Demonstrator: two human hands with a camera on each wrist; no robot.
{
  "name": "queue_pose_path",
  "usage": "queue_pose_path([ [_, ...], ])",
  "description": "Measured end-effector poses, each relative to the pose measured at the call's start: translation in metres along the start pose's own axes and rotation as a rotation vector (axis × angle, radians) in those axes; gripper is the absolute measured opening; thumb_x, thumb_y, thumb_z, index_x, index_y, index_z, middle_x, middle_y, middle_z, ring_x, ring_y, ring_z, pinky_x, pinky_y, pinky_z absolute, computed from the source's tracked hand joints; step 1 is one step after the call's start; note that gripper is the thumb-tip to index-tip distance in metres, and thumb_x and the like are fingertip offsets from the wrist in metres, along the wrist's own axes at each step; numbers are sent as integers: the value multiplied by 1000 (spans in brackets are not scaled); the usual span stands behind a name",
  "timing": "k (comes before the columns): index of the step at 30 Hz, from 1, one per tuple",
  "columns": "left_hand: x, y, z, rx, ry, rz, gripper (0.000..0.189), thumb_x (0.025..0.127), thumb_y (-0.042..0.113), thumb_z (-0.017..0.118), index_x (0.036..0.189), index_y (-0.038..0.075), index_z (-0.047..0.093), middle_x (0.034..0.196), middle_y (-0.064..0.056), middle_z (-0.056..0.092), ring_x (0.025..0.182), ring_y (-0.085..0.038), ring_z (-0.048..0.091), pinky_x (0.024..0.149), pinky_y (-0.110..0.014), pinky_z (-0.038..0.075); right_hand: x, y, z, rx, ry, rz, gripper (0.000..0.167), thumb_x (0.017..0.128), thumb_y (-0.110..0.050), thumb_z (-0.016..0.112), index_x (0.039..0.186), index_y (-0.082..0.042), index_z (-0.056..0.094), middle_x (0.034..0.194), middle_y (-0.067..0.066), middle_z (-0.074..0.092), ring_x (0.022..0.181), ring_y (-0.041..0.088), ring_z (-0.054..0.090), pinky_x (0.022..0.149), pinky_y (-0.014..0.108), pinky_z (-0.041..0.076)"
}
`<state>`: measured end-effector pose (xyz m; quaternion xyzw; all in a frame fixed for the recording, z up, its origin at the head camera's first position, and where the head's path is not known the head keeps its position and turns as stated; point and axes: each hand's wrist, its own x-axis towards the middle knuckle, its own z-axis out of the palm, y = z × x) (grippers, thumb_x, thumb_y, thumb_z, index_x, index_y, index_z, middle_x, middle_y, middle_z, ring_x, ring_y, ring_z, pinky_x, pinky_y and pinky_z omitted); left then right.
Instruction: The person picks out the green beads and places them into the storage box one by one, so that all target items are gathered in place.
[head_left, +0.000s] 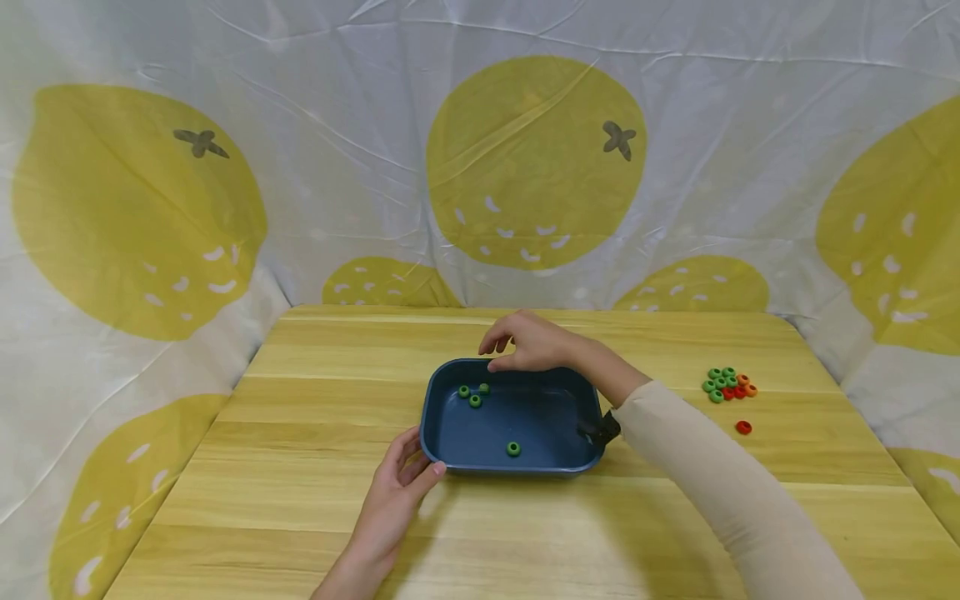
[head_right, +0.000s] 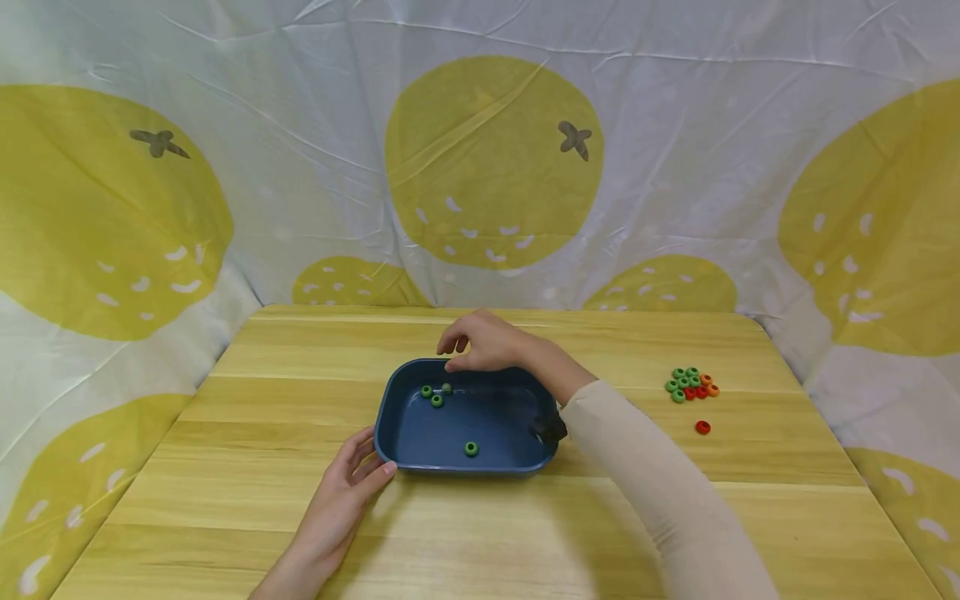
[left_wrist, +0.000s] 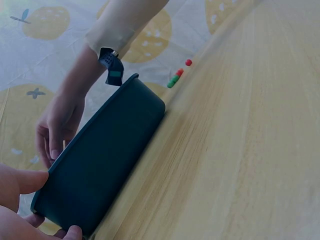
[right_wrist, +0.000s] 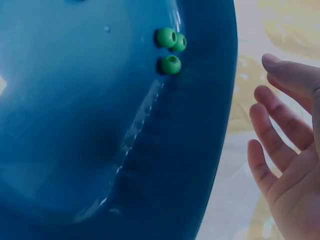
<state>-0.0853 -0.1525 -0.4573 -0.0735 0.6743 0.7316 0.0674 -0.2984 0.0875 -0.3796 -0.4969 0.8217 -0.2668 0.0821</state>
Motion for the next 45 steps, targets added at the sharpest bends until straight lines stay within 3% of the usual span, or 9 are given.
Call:
queue_pose_path([
  [12,0,-1,0,9,5,10,63,99,7,70,154,7,39,153,-18,43,140,-38,43,106,-42,45,-30,5,-12,2,13,90,23,96,-17,76,116,-8,77,115,9,73,101,24,69,93,51,54],
  [24,0,-1,0,16,11,4,64,99,7,70,155,7,38,153,-18,43,139,-38,44,106,-42,46,-61,18,-23,-7,72,115,21,95,-18,77,115,-10,78,113,6,73,99,22,69,90,47,55],
  [45,0,-2,1,32,10,2,64,100,10,71,155,7,38,153,-18,43,140,-38,44,107,-45,45,-130,37,-36,24,160,285,25,95,-20,79,117,-8,76,116,9,72,103,29,68,92,57,53],
])
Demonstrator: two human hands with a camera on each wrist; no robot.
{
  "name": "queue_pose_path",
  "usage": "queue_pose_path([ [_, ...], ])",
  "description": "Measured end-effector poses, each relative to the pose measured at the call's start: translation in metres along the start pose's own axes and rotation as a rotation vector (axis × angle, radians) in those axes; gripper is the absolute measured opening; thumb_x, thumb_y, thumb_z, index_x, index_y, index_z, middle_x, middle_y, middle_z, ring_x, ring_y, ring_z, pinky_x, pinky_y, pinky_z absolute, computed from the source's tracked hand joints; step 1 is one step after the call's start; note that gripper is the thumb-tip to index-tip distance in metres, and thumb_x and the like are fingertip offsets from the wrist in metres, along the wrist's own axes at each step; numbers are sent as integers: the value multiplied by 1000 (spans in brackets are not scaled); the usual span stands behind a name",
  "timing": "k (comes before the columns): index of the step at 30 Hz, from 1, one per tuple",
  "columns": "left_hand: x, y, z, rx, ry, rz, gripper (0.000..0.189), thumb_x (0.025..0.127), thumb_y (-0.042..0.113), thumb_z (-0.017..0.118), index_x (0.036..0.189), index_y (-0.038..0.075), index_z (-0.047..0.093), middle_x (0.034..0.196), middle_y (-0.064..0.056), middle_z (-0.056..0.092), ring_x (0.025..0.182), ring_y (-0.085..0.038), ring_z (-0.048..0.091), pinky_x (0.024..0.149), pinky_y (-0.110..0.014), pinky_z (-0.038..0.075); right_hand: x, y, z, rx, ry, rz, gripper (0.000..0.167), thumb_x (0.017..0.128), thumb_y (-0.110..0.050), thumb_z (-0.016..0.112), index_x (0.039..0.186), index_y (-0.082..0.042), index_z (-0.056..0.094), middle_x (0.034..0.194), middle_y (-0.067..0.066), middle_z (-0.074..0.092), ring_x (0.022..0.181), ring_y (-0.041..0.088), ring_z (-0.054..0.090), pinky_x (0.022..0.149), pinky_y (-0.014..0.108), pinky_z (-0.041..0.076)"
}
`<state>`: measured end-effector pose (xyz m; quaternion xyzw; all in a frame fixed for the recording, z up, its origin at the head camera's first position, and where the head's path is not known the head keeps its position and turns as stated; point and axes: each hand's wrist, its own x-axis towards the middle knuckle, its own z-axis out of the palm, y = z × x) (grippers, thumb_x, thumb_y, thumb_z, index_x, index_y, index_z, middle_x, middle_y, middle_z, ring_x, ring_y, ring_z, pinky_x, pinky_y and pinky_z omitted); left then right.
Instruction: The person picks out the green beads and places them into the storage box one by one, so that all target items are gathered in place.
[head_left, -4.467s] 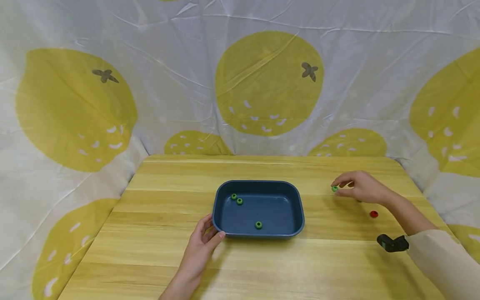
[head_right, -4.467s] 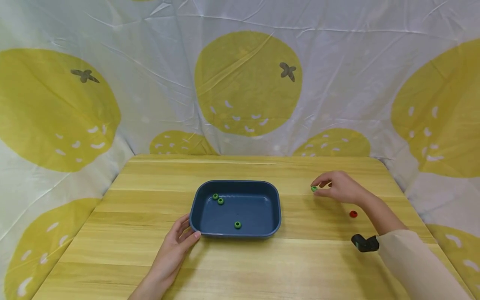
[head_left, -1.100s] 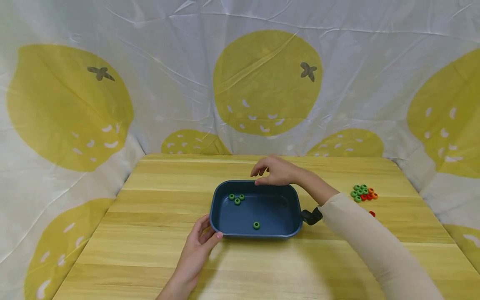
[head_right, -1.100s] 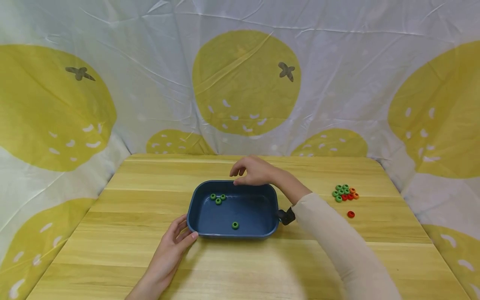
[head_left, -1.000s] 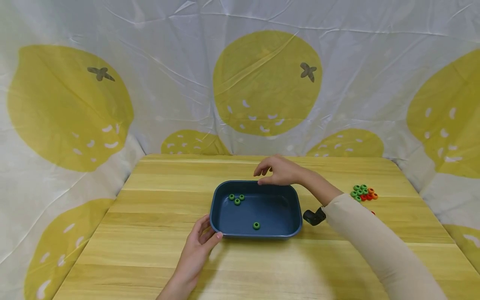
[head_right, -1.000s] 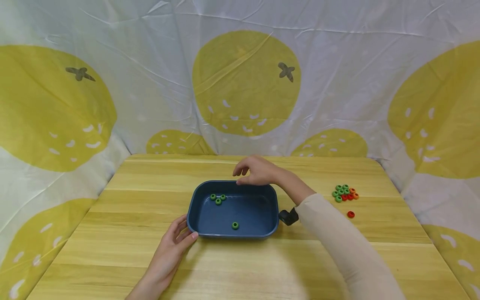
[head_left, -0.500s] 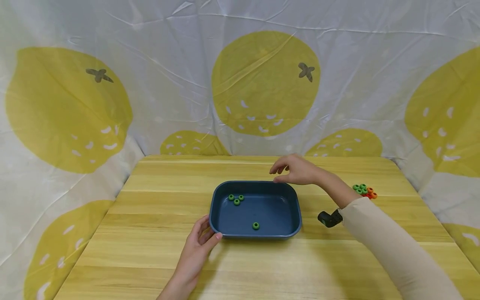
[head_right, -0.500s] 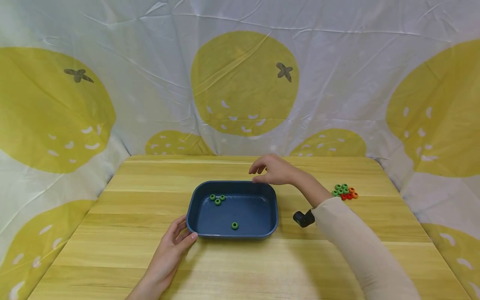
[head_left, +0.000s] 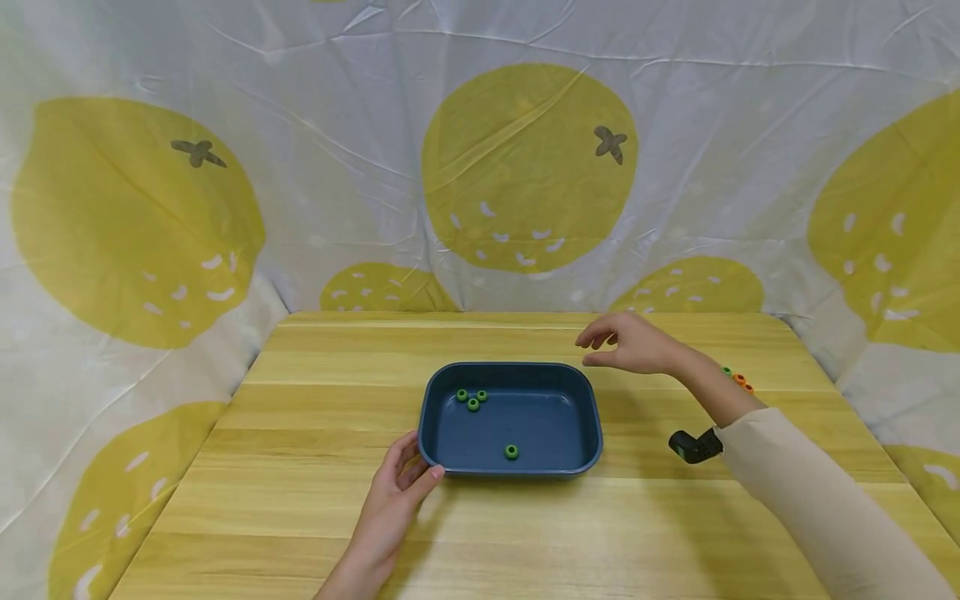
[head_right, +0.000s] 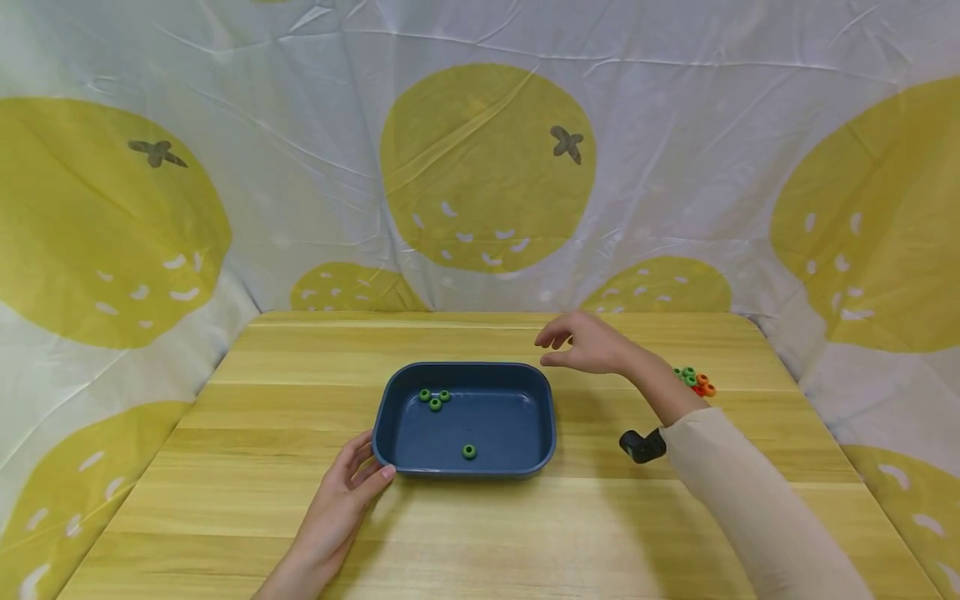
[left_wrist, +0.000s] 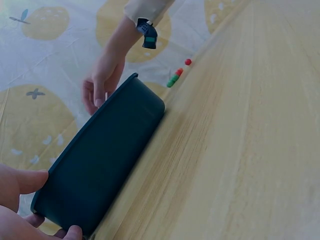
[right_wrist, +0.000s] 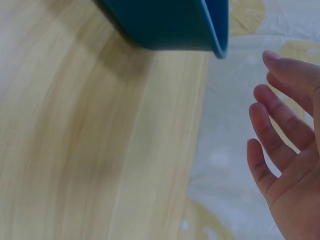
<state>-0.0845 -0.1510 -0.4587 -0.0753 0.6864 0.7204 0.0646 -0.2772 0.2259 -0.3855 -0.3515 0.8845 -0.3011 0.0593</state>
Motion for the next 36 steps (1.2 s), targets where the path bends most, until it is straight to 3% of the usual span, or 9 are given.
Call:
queue_pose_path([
  [21,-1,1,-1,-9,-12,1,65,100,11,71,155,8,37,153,-18,42,141,-38,43,108,-45,44,-60,42,-20,-10,103,153,26,95,-20,79,115,-5,76,113,12,73,98,24,67,90,55,54],
  [36,0,0,-1,-13,-7,10,63,100,8,70,155,7,38,151,-18,44,139,-38,44,105,-41,46,-107,65,-27,-68,143,218,25,95,-16,78,114,1,75,108,10,74,89,17,67,82,38,57],
])
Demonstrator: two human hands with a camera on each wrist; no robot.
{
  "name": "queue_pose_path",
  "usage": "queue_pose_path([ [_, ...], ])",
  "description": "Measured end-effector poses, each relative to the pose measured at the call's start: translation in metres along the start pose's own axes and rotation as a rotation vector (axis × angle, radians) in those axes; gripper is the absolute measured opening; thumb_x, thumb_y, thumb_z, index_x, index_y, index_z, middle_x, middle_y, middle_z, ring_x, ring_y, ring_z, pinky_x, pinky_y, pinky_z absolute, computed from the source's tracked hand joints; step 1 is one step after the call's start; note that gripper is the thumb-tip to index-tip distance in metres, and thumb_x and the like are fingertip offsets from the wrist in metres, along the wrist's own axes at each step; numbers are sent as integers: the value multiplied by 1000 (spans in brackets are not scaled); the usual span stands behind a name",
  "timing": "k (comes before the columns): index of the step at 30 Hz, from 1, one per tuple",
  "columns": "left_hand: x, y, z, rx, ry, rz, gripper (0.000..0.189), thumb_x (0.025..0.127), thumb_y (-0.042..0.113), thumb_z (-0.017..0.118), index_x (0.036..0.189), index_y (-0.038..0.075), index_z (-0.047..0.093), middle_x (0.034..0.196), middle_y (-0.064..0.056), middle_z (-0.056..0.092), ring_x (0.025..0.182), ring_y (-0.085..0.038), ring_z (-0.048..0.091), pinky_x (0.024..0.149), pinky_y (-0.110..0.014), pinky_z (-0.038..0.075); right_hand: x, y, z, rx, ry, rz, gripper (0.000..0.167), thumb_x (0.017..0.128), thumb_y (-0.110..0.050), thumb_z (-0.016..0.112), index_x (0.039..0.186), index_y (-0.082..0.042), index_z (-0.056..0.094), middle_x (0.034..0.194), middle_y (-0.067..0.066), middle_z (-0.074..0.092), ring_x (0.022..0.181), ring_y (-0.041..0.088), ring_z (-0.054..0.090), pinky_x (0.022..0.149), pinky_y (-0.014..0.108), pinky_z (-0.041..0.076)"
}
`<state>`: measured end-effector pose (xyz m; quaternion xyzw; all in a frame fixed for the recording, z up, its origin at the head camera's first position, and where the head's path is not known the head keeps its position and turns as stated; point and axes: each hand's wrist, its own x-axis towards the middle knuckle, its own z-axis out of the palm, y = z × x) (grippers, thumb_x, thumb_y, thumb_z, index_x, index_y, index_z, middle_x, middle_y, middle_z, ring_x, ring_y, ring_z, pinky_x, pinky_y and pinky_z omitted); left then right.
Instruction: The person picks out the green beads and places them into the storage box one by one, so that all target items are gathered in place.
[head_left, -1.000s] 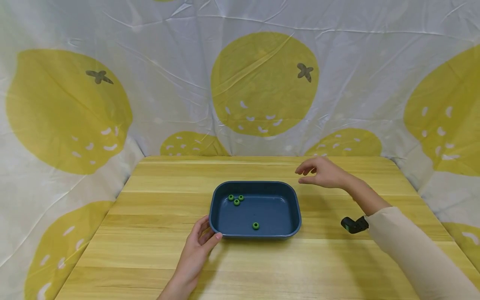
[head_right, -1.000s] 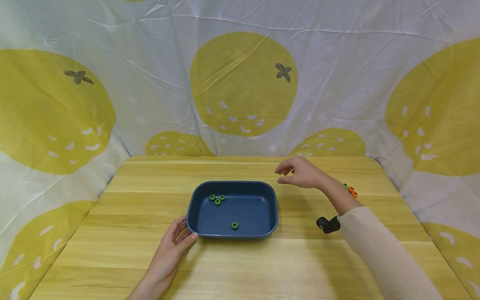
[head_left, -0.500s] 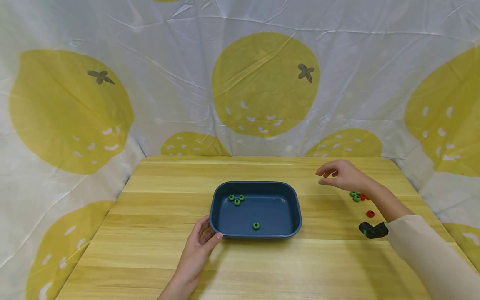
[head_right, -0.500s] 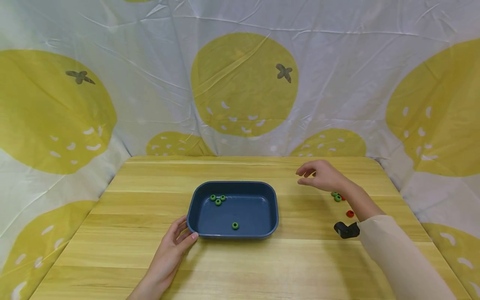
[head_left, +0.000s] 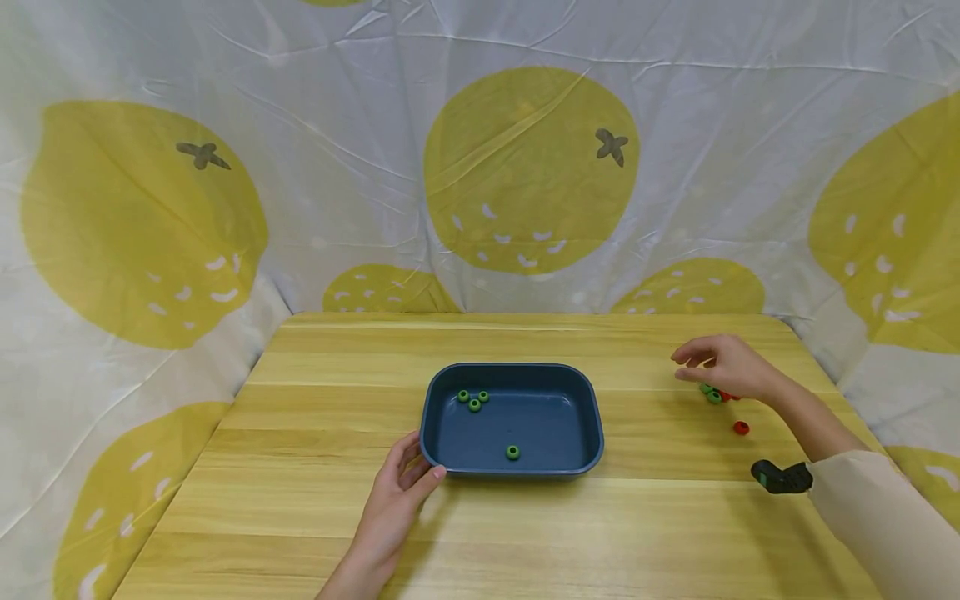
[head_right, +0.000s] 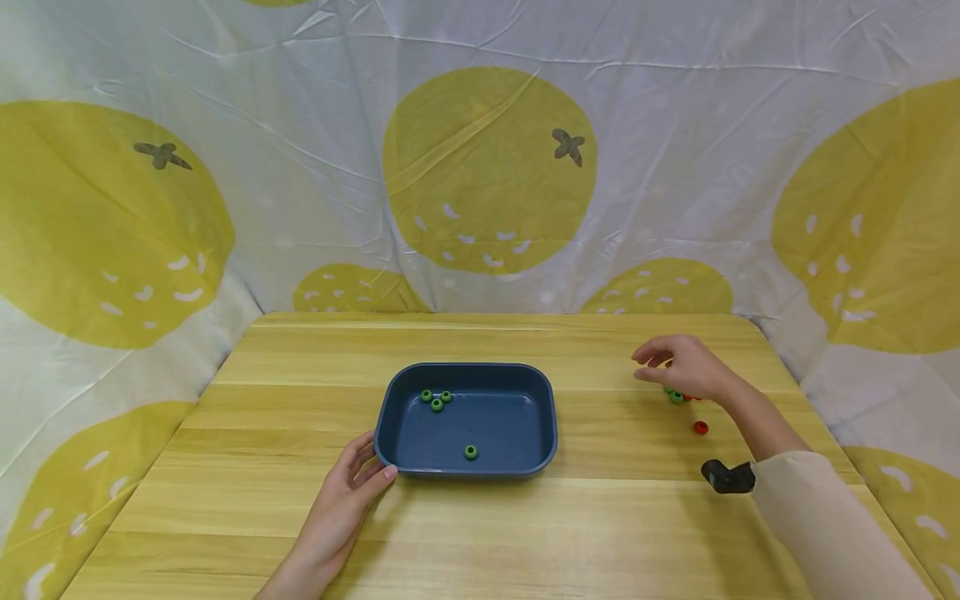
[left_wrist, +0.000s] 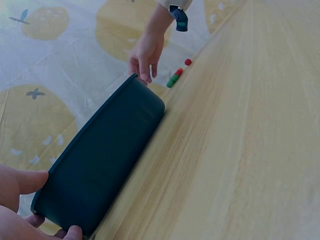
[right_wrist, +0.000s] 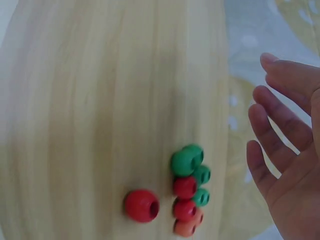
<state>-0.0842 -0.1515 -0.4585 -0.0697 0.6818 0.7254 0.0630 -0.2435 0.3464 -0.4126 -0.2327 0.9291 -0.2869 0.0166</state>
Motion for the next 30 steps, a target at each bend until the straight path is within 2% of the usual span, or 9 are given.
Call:
queue_pose_path([
  [6,0,0,0,0,-2,1,63,101,8,69,155,7,37,152,-18,43,139,-38,44,105,-41,46,-16,21,0,-8,9,63,23,95,-15,78,112,0,76,103,3,74,87,18,69,77,31,57],
  [11,0,-1,1,3,2,-1,63,100,8,69,155,7,38,152,-18,44,140,-38,44,106,-42,46,-29,37,1,0,13,103,25,94,-17,79,113,0,76,103,4,75,89,20,70,76,29,56],
  [17,1,-1,1,1,3,0,63,100,8,70,155,8,39,152,-18,44,140,-38,44,106,-42,45,-42,49,3,-18,17,130,23,93,-19,81,109,-3,77,99,2,75,86,13,69,75,29,55],
  [22,1,-1,0,-1,2,-1,63,100,9,70,154,7,39,152,-18,43,140,-38,44,106,-42,45,-47,55,4,-48,13,157,22,92,-21,82,107,-6,78,93,-4,71,83,9,64,74,29,54],
  [30,1,0,0,4,8,-5,63,100,10,71,154,7,39,153,-18,43,140,-38,44,106,-43,45,-48,59,11,-71,7,181,28,90,-24,84,108,-4,77,94,-1,70,83,16,62,71,32,52],
])
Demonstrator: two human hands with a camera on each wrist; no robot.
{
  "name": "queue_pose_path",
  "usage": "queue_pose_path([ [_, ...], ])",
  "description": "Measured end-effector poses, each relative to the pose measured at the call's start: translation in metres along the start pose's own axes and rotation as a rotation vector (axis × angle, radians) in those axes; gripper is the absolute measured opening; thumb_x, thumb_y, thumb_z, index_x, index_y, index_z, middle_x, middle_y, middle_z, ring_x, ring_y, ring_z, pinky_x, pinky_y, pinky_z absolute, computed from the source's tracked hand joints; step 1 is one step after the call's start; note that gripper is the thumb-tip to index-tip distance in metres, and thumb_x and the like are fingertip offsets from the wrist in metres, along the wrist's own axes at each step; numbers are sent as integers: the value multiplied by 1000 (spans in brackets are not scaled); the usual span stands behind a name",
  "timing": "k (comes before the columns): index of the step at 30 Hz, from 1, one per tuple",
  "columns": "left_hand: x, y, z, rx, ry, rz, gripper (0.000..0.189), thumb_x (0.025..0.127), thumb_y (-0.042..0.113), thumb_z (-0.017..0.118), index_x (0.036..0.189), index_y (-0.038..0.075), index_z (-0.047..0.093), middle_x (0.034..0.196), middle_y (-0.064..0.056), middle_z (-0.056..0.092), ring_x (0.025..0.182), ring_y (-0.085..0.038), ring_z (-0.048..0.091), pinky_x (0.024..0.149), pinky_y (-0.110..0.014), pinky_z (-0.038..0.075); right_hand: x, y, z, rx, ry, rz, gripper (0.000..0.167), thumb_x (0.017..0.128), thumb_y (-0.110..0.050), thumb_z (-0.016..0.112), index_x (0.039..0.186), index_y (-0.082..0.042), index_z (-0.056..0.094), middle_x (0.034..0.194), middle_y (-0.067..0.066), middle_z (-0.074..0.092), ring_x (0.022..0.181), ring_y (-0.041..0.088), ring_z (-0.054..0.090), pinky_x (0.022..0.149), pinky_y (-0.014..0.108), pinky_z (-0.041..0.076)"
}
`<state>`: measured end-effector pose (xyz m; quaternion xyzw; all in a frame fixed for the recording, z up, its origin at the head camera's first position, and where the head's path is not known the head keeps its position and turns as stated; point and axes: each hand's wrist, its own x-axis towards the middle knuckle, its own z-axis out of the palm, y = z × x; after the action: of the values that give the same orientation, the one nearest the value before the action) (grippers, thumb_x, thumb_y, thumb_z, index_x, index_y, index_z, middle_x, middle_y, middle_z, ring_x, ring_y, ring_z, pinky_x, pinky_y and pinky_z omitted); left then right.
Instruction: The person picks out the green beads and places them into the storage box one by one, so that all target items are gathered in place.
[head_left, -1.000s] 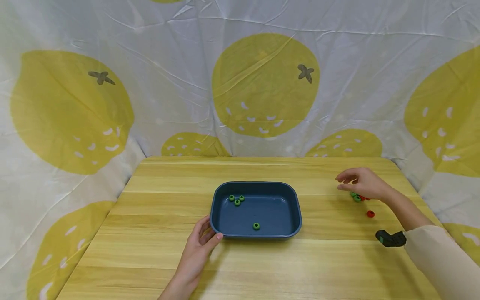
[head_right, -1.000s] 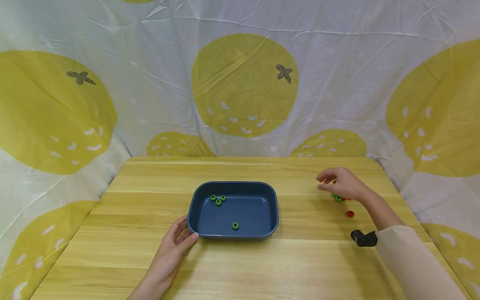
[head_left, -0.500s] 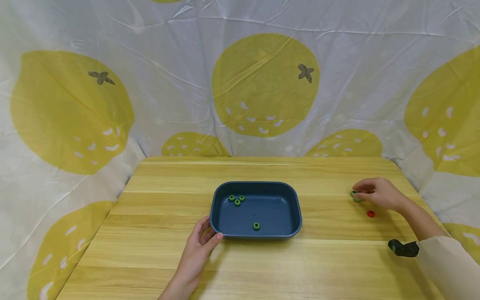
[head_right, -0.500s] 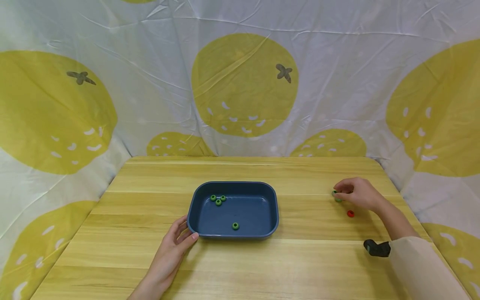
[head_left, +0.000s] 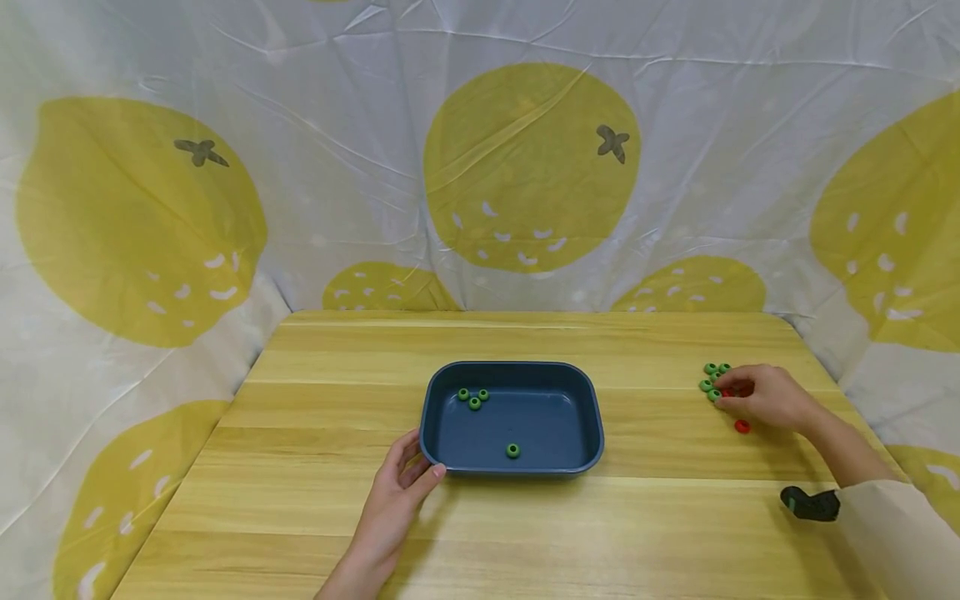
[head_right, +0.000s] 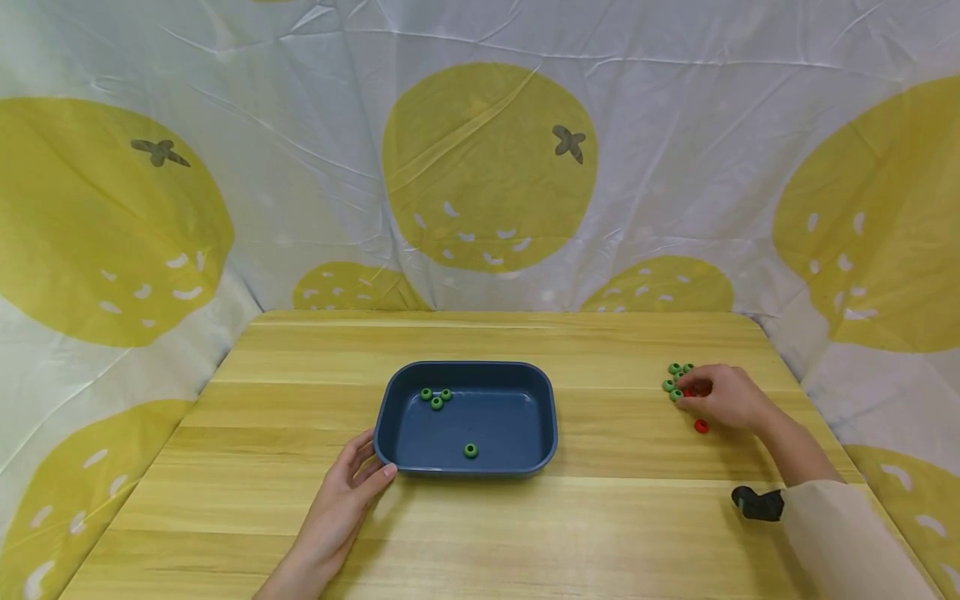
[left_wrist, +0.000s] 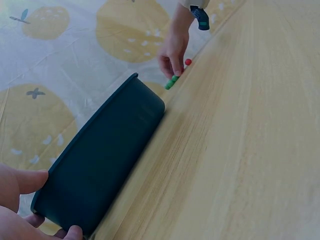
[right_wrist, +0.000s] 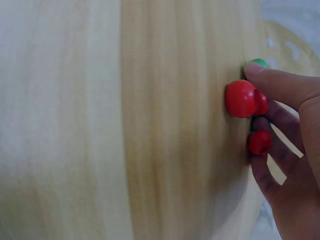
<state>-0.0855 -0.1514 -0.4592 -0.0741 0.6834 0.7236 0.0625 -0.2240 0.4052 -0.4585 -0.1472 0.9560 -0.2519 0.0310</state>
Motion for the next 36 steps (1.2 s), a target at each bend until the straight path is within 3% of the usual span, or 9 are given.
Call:
queue_pose_path([
  [8,-1,1,0,1,-3,0,63,100,10,71,155,8,39,152,-18,43,140,-39,43,107,-44,44,0,0,5,-35,40,-22,26,90,-22,84,106,-3,78,94,2,69,79,16,60,67,33,51],
  [21,-2,2,0,-3,-4,0,63,100,10,71,154,7,39,152,-18,43,141,-39,43,107,-44,44,3,-7,-5,-8,-4,-8,27,91,-24,83,107,-3,78,95,1,73,84,18,65,70,31,54],
  [28,-2,2,0,-3,-2,2,64,99,9,71,155,7,39,153,-19,43,141,-39,42,108,-44,44,11,-17,-10,-32,10,-55,24,90,-22,84,106,-5,79,97,-1,75,88,23,69,77,42,56],
  [36,-2,2,0,0,0,0,63,100,9,71,155,7,39,152,-19,43,140,-39,43,108,-45,44,23,-35,-13,-31,-12,-97,19,92,-20,82,105,-8,79,96,-2,74,87,19,67,75,39,56],
])
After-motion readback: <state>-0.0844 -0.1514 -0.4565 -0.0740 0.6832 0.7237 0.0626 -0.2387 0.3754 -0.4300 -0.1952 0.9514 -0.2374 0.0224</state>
